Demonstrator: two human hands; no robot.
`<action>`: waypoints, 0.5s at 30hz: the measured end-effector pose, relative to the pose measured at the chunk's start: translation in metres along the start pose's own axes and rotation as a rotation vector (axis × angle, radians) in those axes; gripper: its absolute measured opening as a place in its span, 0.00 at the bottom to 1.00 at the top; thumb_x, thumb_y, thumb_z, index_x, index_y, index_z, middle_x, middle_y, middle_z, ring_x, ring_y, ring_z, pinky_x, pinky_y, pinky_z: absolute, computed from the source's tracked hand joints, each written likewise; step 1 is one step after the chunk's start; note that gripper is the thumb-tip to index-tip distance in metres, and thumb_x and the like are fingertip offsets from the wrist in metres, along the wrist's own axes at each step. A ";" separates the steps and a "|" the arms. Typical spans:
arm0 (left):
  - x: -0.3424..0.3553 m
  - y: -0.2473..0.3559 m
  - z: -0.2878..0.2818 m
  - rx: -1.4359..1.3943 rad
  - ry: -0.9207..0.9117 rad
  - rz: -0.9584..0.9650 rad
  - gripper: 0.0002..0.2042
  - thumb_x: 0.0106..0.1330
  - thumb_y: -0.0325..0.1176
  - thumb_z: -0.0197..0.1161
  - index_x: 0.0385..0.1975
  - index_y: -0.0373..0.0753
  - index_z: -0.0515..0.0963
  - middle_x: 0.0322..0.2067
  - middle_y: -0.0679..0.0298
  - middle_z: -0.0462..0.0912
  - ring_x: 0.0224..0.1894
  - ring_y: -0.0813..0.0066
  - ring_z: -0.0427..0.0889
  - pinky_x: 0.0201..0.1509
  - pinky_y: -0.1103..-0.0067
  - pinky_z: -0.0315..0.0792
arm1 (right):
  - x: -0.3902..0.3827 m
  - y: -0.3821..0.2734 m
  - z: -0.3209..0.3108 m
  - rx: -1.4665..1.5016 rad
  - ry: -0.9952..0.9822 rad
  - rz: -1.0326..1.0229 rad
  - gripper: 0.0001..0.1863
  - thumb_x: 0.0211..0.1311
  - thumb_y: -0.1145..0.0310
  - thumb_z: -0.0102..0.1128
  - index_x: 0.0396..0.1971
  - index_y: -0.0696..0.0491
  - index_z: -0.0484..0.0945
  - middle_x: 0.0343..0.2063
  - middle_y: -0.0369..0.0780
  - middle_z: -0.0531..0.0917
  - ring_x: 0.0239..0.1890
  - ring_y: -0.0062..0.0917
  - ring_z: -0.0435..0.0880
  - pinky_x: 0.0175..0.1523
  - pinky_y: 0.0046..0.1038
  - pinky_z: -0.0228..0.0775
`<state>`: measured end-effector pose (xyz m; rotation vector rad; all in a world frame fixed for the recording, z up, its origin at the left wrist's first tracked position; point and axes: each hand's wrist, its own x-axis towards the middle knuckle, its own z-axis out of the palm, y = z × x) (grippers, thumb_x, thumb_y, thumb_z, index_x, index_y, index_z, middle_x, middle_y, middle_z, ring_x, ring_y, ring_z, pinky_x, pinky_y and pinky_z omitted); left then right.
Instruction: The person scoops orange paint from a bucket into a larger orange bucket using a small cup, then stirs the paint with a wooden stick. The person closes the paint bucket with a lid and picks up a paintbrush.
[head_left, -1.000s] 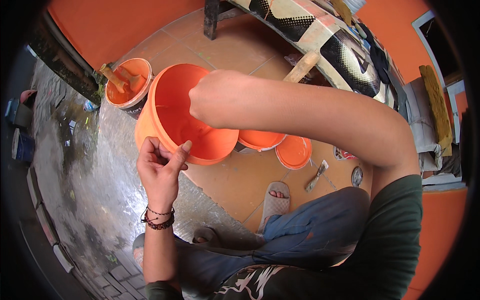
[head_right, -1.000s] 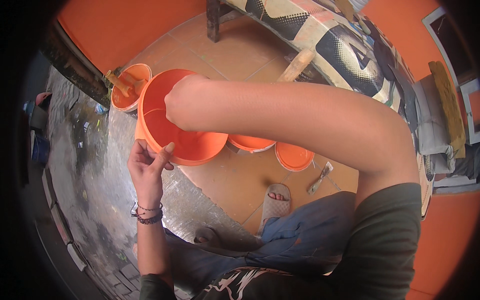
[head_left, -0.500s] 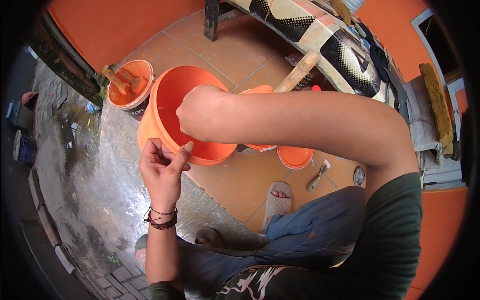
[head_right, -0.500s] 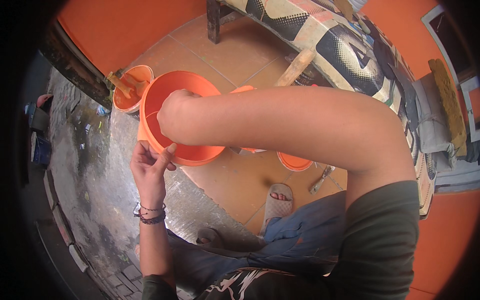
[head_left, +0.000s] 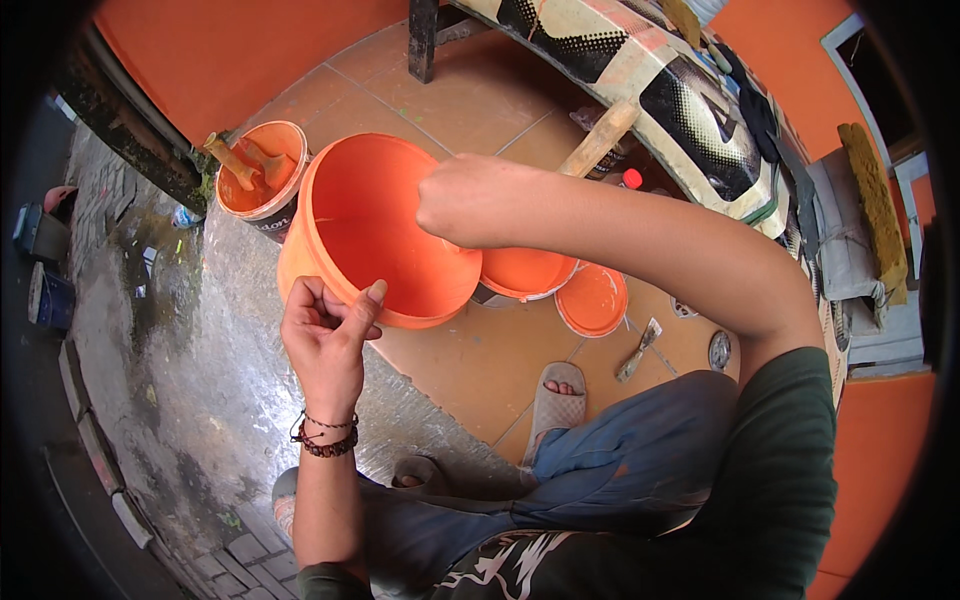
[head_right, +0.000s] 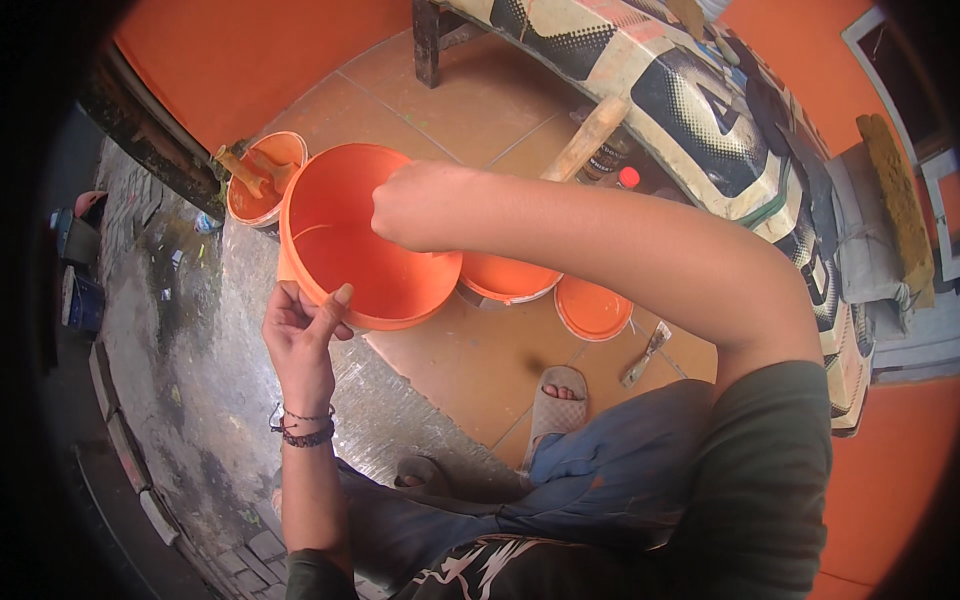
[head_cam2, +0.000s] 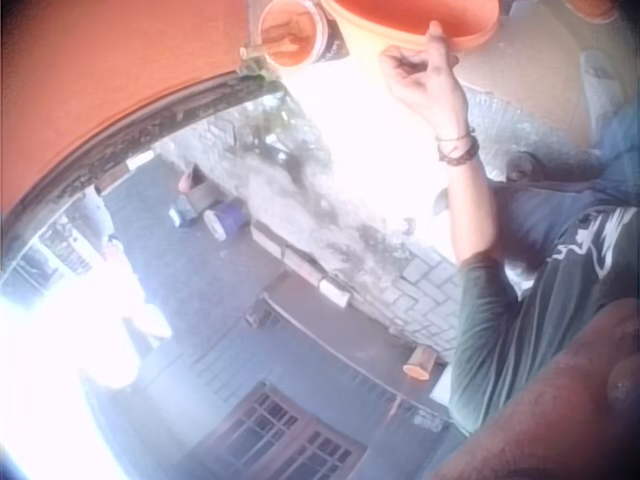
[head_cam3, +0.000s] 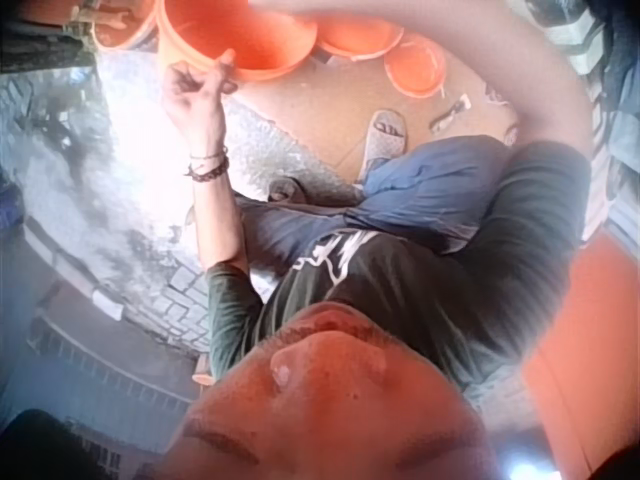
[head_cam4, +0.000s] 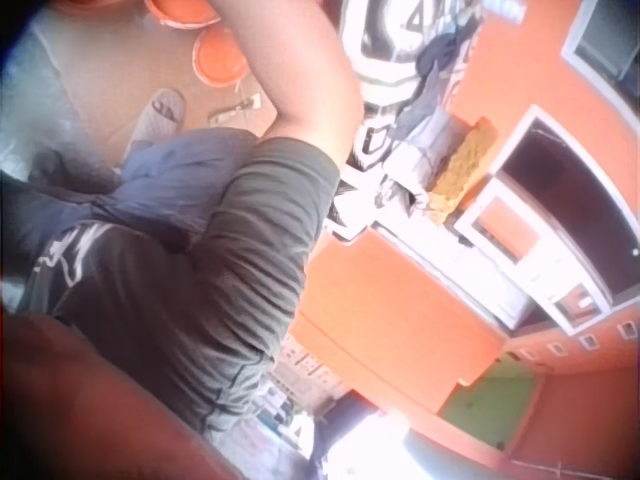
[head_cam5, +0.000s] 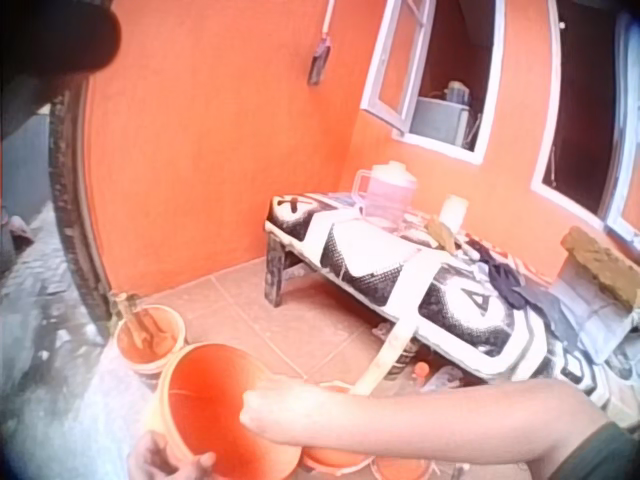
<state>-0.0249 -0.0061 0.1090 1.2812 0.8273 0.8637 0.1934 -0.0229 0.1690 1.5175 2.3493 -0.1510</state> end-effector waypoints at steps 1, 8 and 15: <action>0.000 -0.001 0.001 -0.003 0.001 -0.004 0.15 0.58 0.26 0.71 0.26 0.40 0.66 0.18 0.70 0.75 0.17 0.87 0.73 0.22 0.89 0.71 | -0.011 0.005 0.006 0.021 0.062 -0.001 0.05 0.45 0.73 0.59 0.20 0.59 0.81 0.22 0.47 0.81 0.28 0.41 0.83 0.32 0.38 0.76; 0.002 -0.002 0.000 -0.013 0.003 -0.004 0.16 0.57 0.26 0.71 0.25 0.41 0.65 0.17 0.70 0.75 0.17 0.86 0.73 0.22 0.88 0.71 | -0.058 0.023 0.047 0.141 0.280 0.103 0.05 0.47 0.76 0.58 0.25 0.58 0.81 0.22 0.45 0.79 0.29 0.40 0.82 0.34 0.38 0.74; 0.001 -0.005 -0.002 -0.012 0.007 0.003 0.12 0.58 0.25 0.69 0.27 0.40 0.68 0.21 0.69 0.76 0.17 0.84 0.73 0.23 0.86 0.69 | -0.076 0.029 0.094 0.305 0.310 0.256 0.02 0.42 0.79 0.58 0.18 0.60 0.79 0.19 0.49 0.78 0.28 0.41 0.81 0.32 0.37 0.73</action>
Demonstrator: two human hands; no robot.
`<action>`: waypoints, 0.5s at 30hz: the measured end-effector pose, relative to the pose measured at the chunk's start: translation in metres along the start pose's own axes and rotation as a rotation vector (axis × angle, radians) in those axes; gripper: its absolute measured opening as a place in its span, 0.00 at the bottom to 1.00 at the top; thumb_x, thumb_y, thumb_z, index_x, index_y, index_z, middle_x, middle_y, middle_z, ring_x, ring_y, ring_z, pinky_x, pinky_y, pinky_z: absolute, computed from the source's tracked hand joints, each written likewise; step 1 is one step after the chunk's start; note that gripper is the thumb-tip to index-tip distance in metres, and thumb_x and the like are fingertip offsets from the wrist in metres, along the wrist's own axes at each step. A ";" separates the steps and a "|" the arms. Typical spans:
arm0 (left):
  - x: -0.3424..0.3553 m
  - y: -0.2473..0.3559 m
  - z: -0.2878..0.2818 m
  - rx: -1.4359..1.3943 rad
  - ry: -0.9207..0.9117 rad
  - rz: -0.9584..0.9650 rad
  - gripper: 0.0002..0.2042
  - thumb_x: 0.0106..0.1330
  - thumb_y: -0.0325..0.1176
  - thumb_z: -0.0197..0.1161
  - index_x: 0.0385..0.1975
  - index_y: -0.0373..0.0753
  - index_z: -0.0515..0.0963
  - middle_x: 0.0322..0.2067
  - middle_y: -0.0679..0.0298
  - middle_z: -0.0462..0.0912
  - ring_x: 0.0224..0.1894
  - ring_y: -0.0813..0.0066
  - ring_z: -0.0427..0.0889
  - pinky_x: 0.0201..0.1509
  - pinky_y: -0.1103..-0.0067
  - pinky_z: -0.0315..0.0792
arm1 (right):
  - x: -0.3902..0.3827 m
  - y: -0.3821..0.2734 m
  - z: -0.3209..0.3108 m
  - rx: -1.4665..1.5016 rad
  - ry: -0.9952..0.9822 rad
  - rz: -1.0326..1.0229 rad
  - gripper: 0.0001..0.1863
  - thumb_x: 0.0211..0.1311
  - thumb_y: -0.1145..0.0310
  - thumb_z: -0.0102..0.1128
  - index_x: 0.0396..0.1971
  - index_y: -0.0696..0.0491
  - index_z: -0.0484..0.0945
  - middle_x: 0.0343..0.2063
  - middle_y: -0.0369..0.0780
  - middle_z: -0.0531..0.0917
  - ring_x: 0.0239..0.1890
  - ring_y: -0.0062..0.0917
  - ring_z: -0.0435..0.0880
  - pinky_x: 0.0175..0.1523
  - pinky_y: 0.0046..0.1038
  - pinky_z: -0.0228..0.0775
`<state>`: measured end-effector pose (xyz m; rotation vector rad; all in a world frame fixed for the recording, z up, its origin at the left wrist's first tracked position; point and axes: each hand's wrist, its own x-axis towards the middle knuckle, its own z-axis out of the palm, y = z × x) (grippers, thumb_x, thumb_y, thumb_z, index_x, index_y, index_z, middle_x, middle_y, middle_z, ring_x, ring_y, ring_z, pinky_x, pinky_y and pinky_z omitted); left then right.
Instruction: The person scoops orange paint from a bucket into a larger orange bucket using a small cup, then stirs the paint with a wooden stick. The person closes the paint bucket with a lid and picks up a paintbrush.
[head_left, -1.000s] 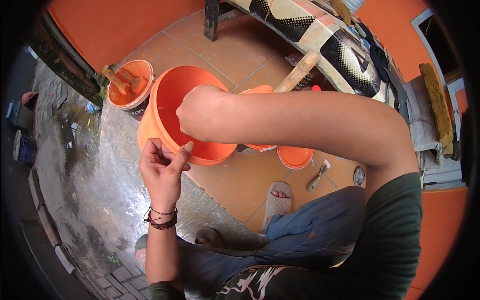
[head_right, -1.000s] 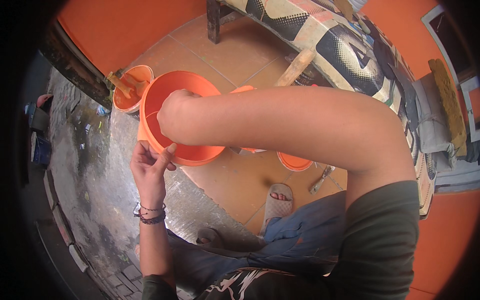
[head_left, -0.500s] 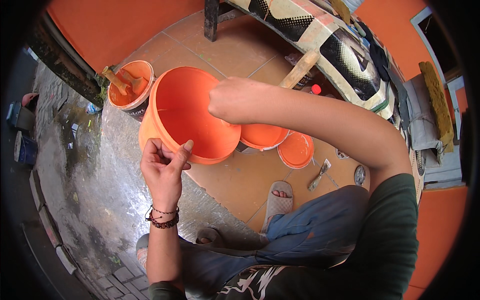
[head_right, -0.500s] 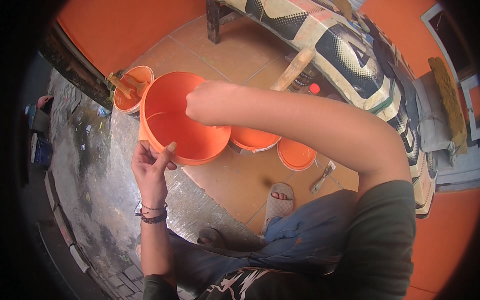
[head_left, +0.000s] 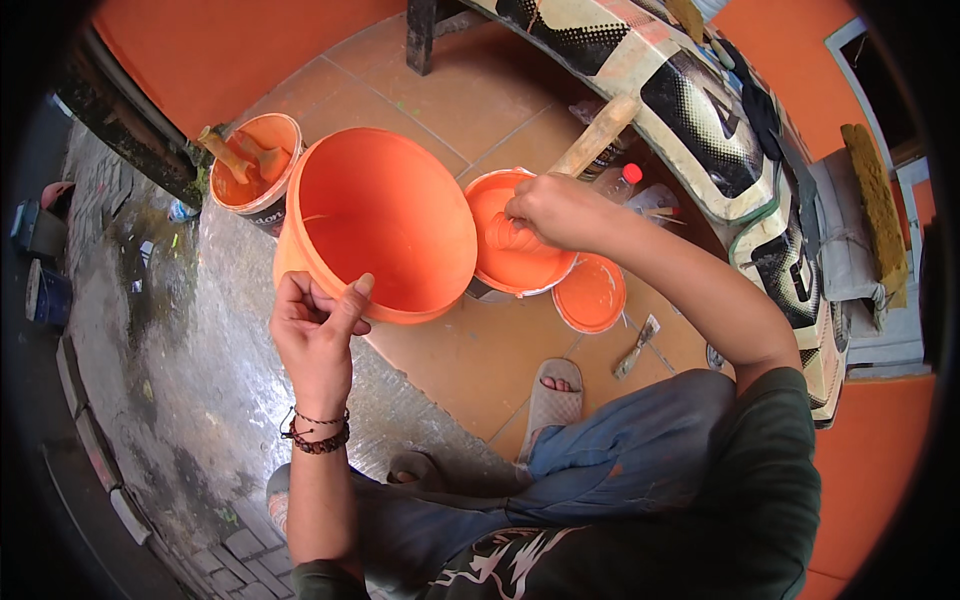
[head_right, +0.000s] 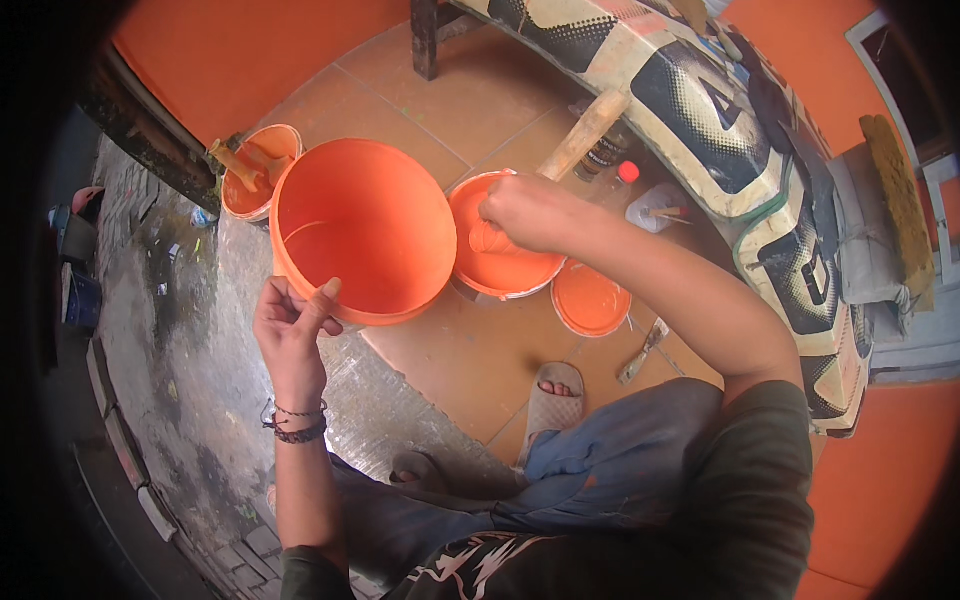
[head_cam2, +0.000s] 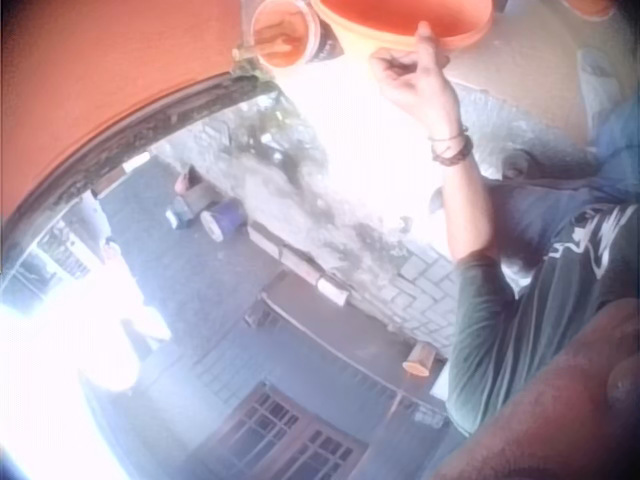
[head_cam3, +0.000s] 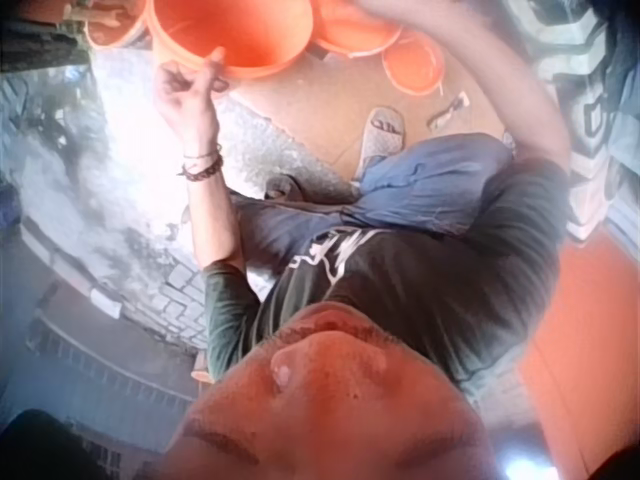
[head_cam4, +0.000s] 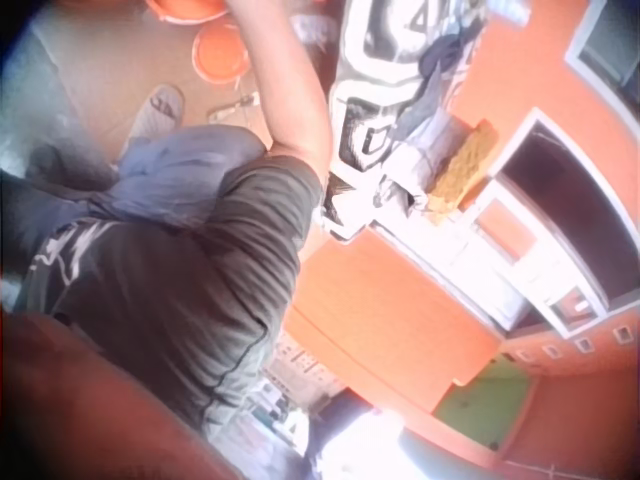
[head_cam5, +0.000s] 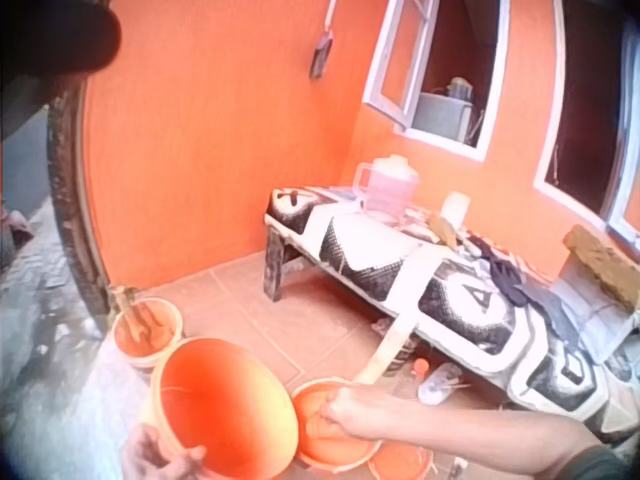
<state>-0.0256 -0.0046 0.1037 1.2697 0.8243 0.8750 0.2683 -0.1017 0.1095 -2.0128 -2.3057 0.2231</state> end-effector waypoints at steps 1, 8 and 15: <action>0.000 0.000 0.001 0.001 -0.002 -0.003 0.12 0.58 0.24 0.68 0.27 0.40 0.68 0.21 0.69 0.76 0.17 0.84 0.73 0.23 0.86 0.69 | 0.002 0.004 0.007 0.017 -0.050 0.042 0.02 0.42 0.79 0.58 0.17 0.60 0.79 0.18 0.50 0.78 0.28 0.41 0.81 0.32 0.37 0.73; -0.001 0.003 0.005 -0.014 0.028 -0.006 0.16 0.57 0.25 0.71 0.25 0.42 0.65 0.18 0.70 0.75 0.17 0.86 0.73 0.23 0.88 0.69 | 0.037 0.020 0.048 0.104 -0.196 0.177 0.02 0.48 0.76 0.62 0.22 0.58 0.82 0.22 0.48 0.82 0.28 0.39 0.82 0.36 0.38 0.73; -0.004 0.004 0.006 0.011 0.023 0.015 0.16 0.58 0.25 0.71 0.24 0.42 0.65 0.18 0.70 0.75 0.16 0.86 0.72 0.23 0.88 0.69 | 0.038 0.029 0.071 0.162 -0.062 0.240 0.03 0.44 0.78 0.60 0.20 0.59 0.81 0.22 0.49 0.82 0.27 0.40 0.82 0.34 0.37 0.73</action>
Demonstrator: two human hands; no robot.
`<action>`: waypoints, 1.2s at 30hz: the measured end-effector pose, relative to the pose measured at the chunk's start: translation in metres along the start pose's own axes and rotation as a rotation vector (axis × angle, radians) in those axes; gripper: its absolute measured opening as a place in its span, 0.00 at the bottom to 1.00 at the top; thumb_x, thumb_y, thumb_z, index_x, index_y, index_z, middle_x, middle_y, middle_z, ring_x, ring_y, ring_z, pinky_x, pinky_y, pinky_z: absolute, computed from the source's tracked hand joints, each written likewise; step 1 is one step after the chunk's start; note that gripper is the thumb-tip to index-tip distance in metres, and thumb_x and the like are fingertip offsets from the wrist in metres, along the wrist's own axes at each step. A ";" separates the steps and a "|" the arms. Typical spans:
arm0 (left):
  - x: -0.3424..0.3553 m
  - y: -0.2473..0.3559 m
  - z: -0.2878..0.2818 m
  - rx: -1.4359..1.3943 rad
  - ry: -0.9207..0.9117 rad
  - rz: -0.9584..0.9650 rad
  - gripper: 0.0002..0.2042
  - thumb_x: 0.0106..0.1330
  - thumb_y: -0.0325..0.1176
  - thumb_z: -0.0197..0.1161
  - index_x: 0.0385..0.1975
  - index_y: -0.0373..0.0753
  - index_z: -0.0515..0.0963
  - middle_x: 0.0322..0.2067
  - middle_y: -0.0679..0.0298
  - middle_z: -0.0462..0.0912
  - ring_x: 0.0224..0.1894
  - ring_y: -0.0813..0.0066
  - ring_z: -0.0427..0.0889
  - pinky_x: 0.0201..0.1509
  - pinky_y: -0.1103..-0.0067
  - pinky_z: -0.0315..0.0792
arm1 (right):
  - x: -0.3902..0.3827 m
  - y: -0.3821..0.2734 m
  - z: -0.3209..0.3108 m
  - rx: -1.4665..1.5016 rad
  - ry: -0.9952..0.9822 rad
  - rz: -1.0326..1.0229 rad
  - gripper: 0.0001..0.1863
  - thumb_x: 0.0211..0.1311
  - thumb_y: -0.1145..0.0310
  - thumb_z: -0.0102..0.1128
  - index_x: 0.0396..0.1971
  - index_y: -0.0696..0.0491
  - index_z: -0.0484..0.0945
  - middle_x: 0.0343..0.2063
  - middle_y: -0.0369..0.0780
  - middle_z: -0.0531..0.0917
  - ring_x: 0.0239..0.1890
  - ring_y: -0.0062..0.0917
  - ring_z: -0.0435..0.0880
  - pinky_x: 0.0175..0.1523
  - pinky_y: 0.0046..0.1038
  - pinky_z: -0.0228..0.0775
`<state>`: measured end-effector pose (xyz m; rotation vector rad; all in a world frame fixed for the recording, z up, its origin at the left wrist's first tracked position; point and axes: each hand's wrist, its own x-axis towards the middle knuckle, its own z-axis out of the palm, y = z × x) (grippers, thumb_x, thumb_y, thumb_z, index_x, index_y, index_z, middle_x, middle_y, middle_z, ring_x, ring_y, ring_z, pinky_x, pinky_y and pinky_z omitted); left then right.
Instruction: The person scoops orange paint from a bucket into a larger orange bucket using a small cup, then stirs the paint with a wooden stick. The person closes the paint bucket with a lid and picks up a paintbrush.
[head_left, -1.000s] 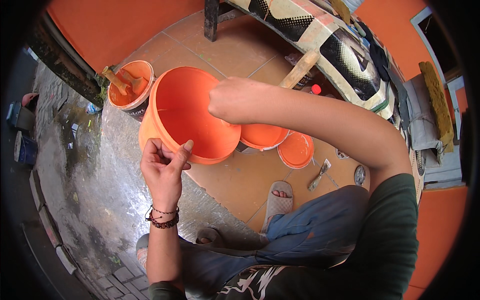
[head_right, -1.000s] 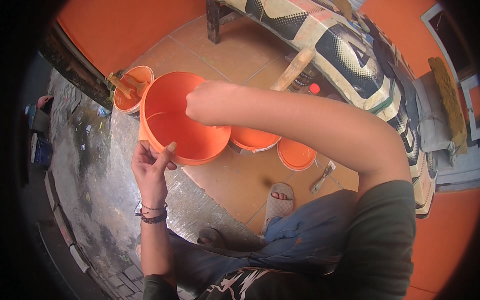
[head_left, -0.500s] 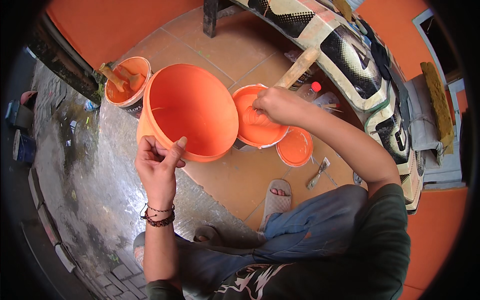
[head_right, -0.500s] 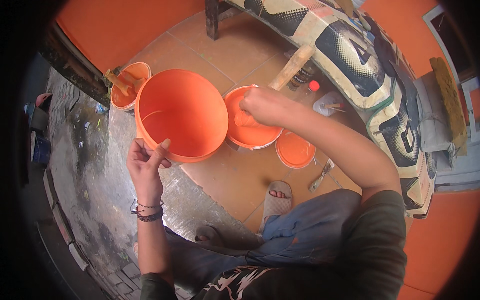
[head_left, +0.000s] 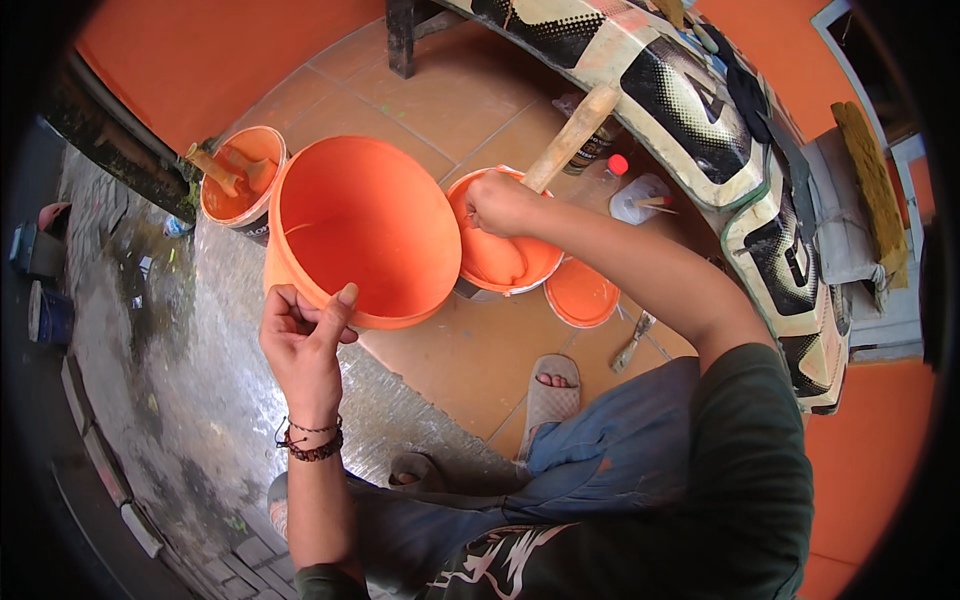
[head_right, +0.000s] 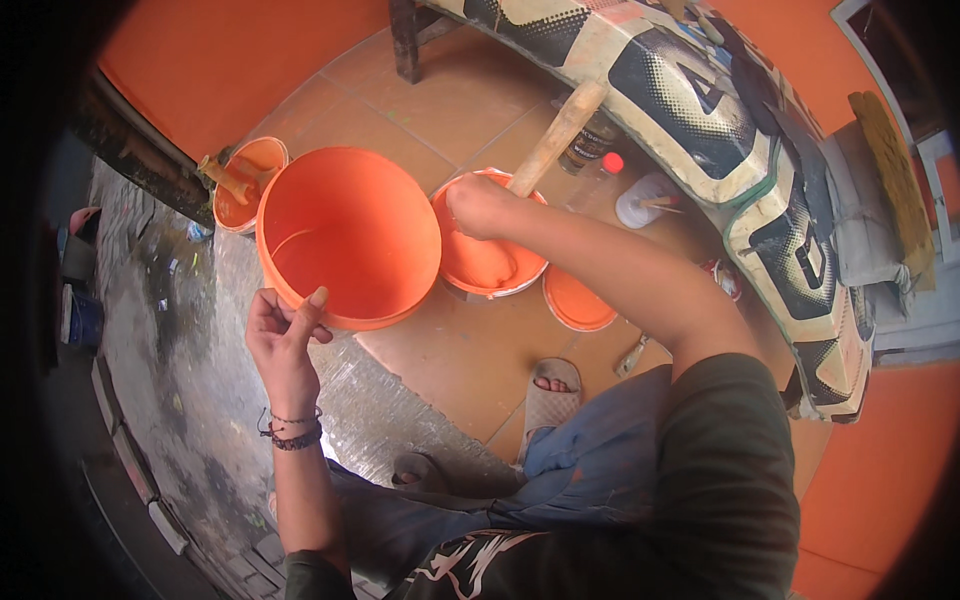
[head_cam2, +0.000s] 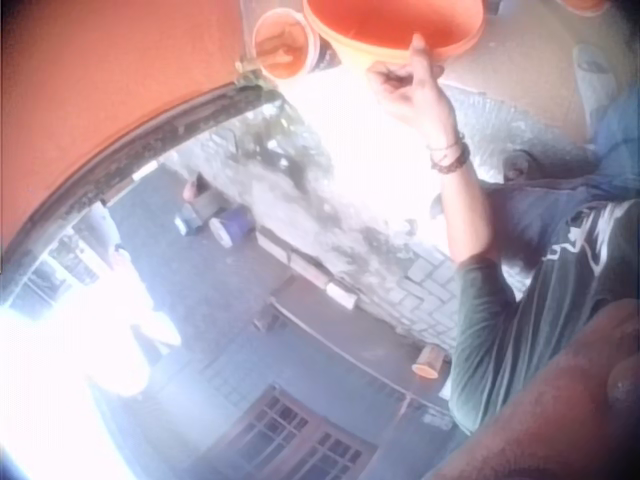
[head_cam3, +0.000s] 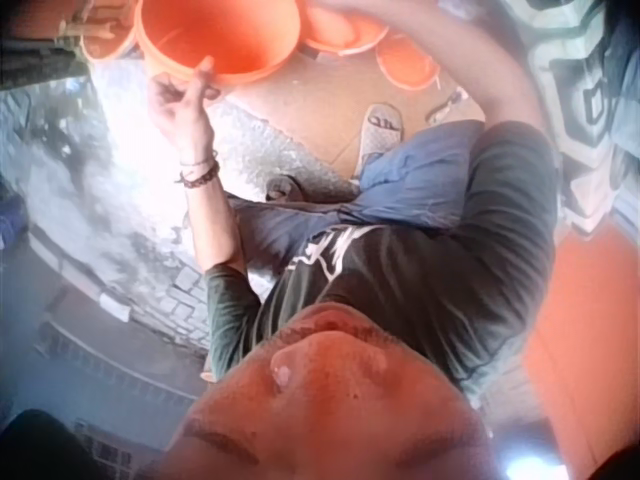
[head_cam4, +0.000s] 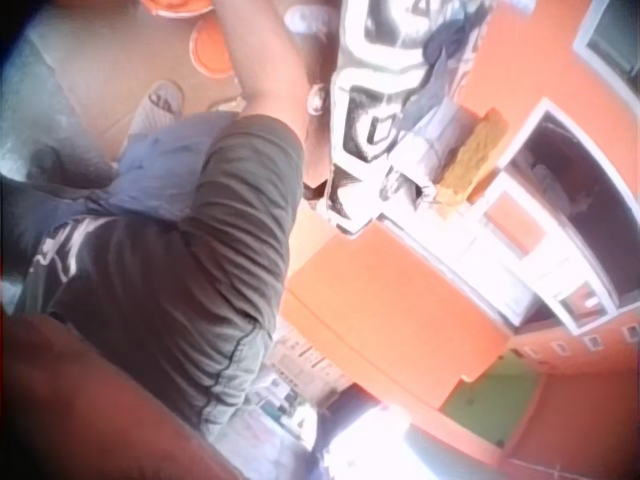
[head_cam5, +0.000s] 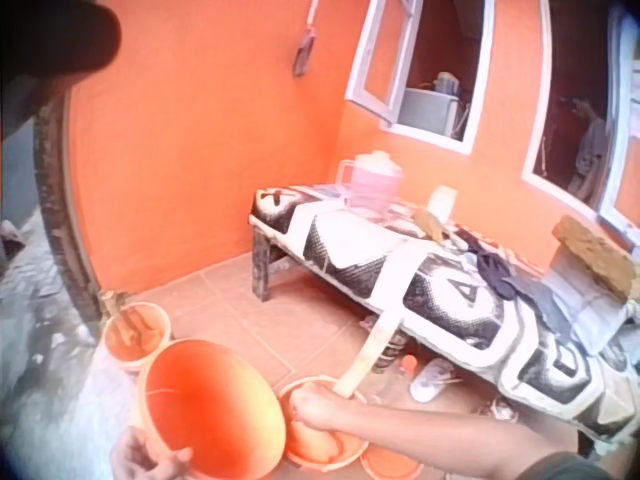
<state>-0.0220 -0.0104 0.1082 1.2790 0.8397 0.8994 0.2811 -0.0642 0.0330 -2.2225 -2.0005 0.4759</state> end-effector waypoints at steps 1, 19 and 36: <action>0.000 0.000 0.000 -0.004 0.001 0.000 0.16 0.58 0.25 0.71 0.24 0.42 0.65 0.18 0.70 0.75 0.16 0.86 0.72 0.23 0.88 0.69 | 0.002 0.004 0.005 0.007 0.012 0.006 0.02 0.44 0.78 0.60 0.19 0.59 0.81 0.22 0.49 0.82 0.26 0.40 0.81 0.34 0.37 0.73; 0.001 0.000 0.000 -0.002 0.002 -0.004 0.15 0.58 0.25 0.70 0.25 0.42 0.65 0.18 0.70 0.74 0.16 0.86 0.72 0.22 0.88 0.69 | 0.000 0.008 0.025 -0.012 0.151 0.147 0.03 0.41 0.79 0.58 0.14 0.61 0.78 0.20 0.51 0.80 0.25 0.41 0.82 0.34 0.37 0.74; 0.008 -0.008 -0.012 -0.052 -0.014 -0.020 0.10 0.60 0.25 0.66 0.28 0.40 0.68 0.22 0.70 0.74 0.18 0.84 0.72 0.23 0.85 0.69 | -0.099 -0.006 -0.004 0.701 0.443 0.375 0.06 0.61 0.73 0.62 0.32 0.61 0.81 0.23 0.40 0.83 0.25 0.19 0.81 0.31 0.25 0.71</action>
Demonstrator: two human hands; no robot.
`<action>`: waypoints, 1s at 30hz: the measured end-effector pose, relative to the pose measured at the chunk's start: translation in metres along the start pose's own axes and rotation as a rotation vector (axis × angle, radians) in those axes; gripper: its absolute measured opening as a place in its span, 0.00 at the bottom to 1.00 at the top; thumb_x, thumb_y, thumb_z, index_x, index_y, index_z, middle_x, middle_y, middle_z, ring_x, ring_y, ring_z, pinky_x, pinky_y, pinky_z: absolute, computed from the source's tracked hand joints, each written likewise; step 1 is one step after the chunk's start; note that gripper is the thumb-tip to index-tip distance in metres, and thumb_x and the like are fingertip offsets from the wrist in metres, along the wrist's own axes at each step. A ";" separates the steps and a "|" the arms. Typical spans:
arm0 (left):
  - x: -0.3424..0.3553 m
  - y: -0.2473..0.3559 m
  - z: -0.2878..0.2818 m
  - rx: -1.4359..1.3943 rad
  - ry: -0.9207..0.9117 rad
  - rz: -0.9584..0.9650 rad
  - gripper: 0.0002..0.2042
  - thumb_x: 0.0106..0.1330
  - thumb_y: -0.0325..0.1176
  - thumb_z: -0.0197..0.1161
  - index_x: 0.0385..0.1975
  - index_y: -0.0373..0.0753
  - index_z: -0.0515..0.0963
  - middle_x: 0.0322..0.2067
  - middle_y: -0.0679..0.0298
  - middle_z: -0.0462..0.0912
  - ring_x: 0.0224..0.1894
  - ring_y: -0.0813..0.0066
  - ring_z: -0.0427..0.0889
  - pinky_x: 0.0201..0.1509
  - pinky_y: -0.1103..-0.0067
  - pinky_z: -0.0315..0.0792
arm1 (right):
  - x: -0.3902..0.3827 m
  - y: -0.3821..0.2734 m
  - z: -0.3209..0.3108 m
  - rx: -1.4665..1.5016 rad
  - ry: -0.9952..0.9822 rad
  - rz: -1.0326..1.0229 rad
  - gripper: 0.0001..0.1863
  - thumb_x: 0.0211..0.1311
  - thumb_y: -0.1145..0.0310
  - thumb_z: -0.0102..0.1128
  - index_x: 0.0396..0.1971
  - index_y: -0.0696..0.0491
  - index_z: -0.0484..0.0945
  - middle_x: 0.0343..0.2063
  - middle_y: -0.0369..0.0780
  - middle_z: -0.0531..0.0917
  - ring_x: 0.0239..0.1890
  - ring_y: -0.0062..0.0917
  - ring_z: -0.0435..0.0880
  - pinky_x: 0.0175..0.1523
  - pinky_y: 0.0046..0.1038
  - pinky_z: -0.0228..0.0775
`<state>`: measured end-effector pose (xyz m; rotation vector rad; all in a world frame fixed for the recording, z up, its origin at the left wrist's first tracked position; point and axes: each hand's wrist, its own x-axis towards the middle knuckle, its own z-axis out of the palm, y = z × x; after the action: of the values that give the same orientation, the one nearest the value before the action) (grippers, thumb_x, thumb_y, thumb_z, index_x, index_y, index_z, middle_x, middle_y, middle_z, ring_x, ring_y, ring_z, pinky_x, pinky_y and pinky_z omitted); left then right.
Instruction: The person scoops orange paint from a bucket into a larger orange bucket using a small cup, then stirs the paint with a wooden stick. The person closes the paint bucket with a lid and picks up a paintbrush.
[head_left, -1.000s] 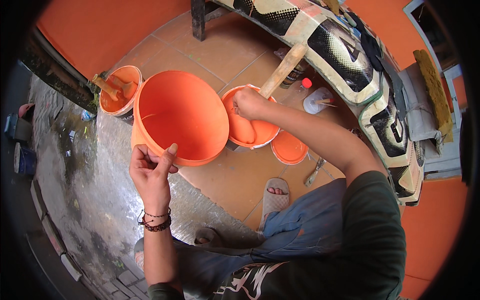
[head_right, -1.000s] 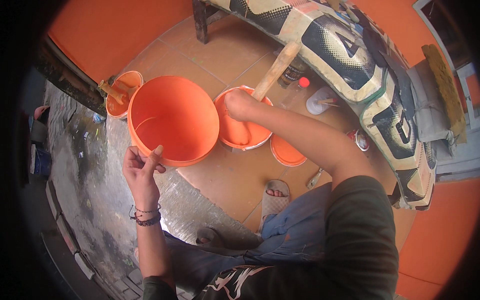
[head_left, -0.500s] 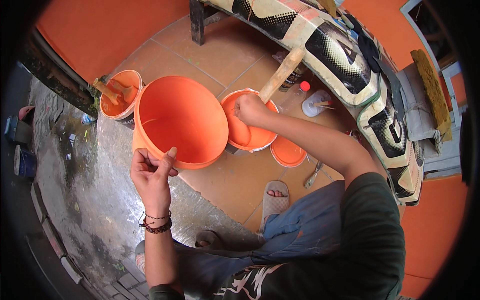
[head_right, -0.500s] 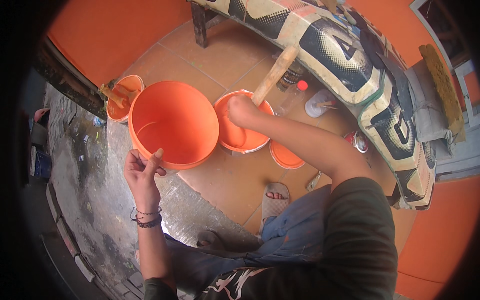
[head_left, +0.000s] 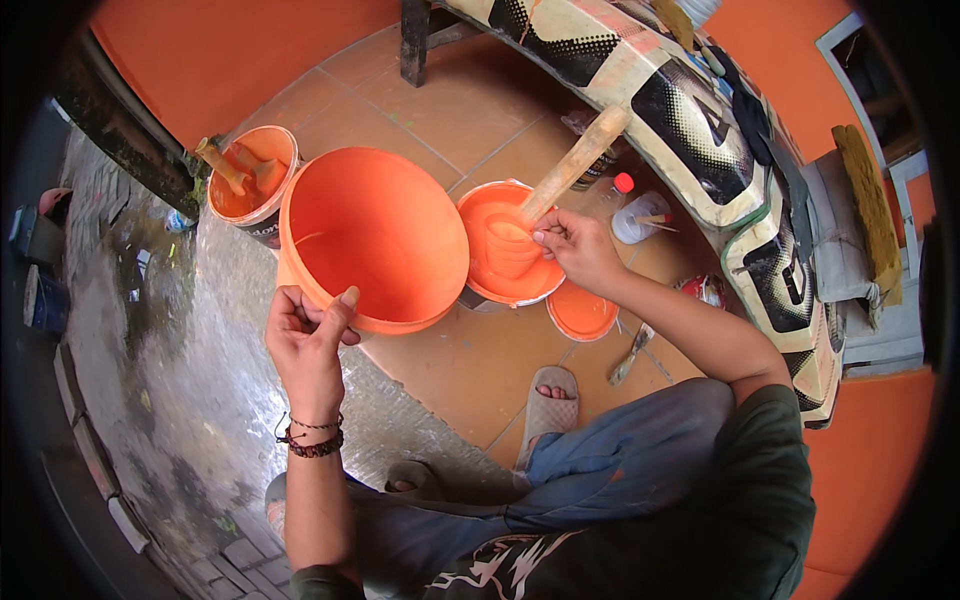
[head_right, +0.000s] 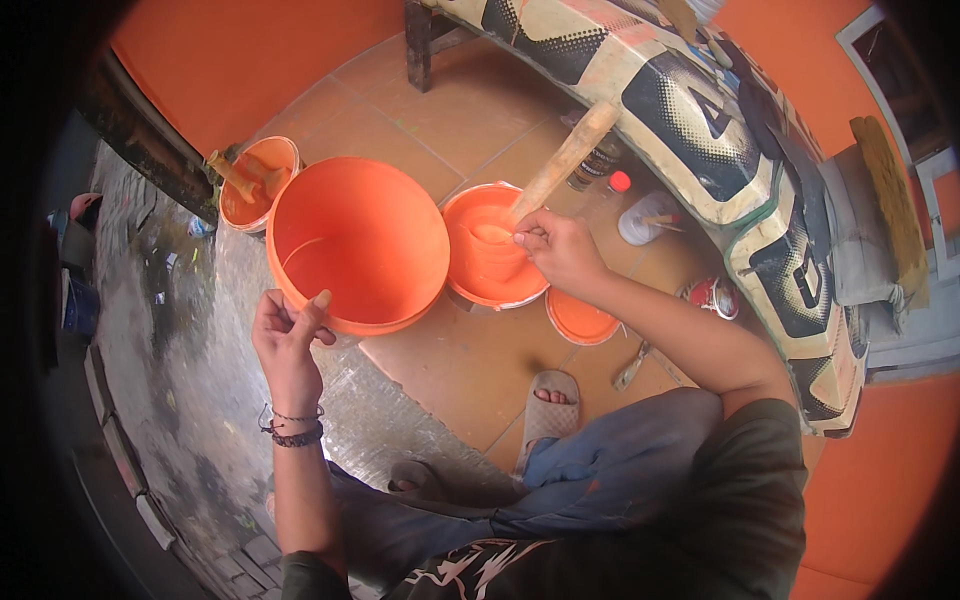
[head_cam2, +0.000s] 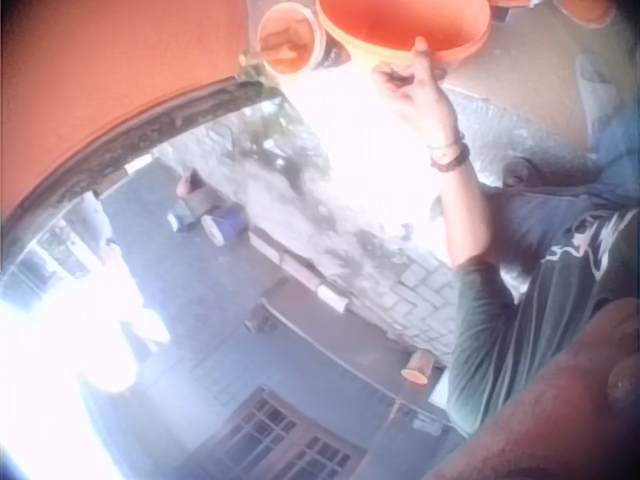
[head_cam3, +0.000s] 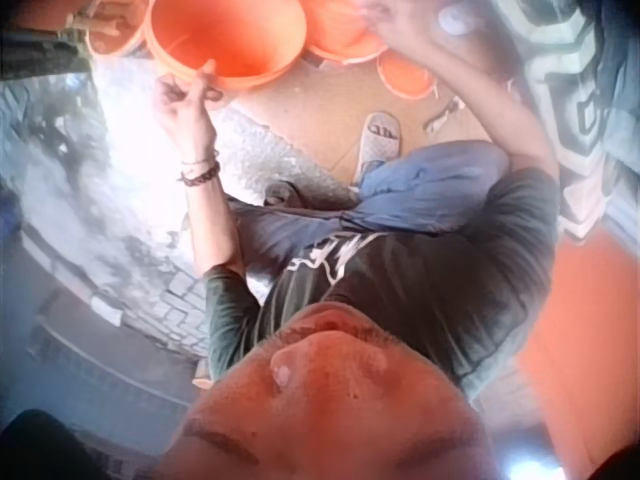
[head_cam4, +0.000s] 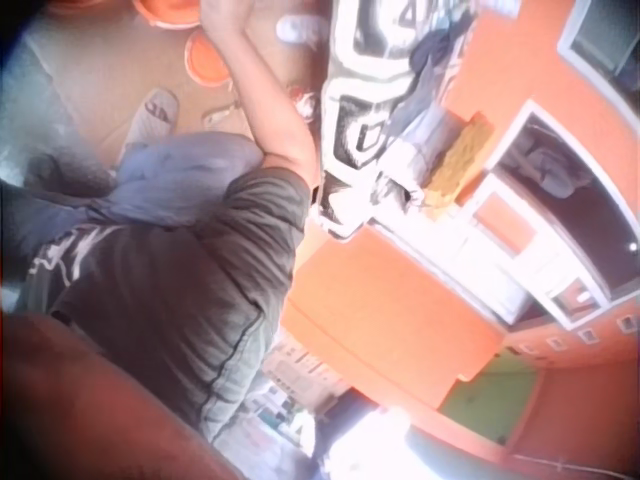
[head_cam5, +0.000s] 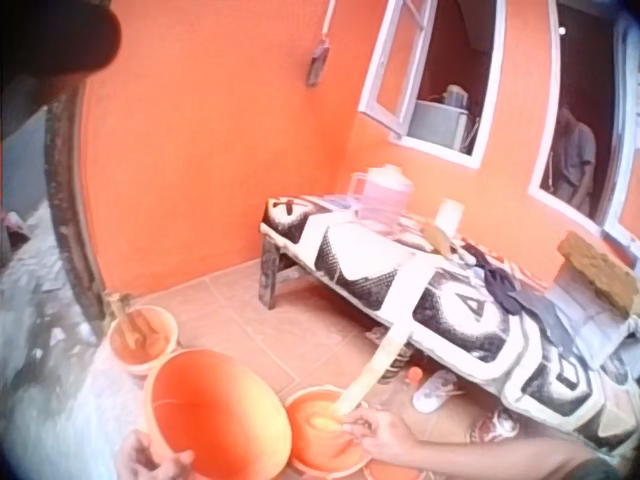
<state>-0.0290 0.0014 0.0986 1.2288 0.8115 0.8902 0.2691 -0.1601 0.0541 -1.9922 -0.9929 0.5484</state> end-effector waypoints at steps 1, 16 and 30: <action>0.001 -0.001 -0.001 0.003 -0.003 -0.005 0.10 0.60 0.25 0.66 0.28 0.40 0.68 0.22 0.70 0.74 0.18 0.84 0.72 0.23 0.85 0.69 | -0.001 -0.007 -0.005 -0.018 -0.002 -0.006 0.06 0.61 0.73 0.62 0.32 0.61 0.81 0.23 0.40 0.84 0.25 0.19 0.81 0.31 0.24 0.72; 0.006 -0.007 -0.007 -0.031 -0.011 -0.016 0.08 0.60 0.25 0.65 0.29 0.38 0.70 0.22 0.70 0.74 0.18 0.84 0.72 0.23 0.86 0.68 | 0.016 -0.069 -0.046 -0.047 0.072 -0.164 0.05 0.61 0.77 0.60 0.35 0.62 0.80 0.29 0.40 0.85 0.31 0.18 0.84 0.37 0.21 0.77; 0.007 -0.005 -0.007 -0.050 0.007 -0.036 0.11 0.58 0.25 0.68 0.29 0.39 0.69 0.22 0.69 0.76 0.18 0.85 0.72 0.24 0.87 0.68 | 0.018 -0.072 -0.053 0.011 0.087 -0.139 0.06 0.61 0.75 0.61 0.35 0.62 0.80 0.29 0.38 0.85 0.32 0.17 0.83 0.38 0.21 0.78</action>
<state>-0.0321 0.0101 0.0927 1.1643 0.8102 0.8810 0.2833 -0.1459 0.1428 -1.9042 -1.0625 0.3868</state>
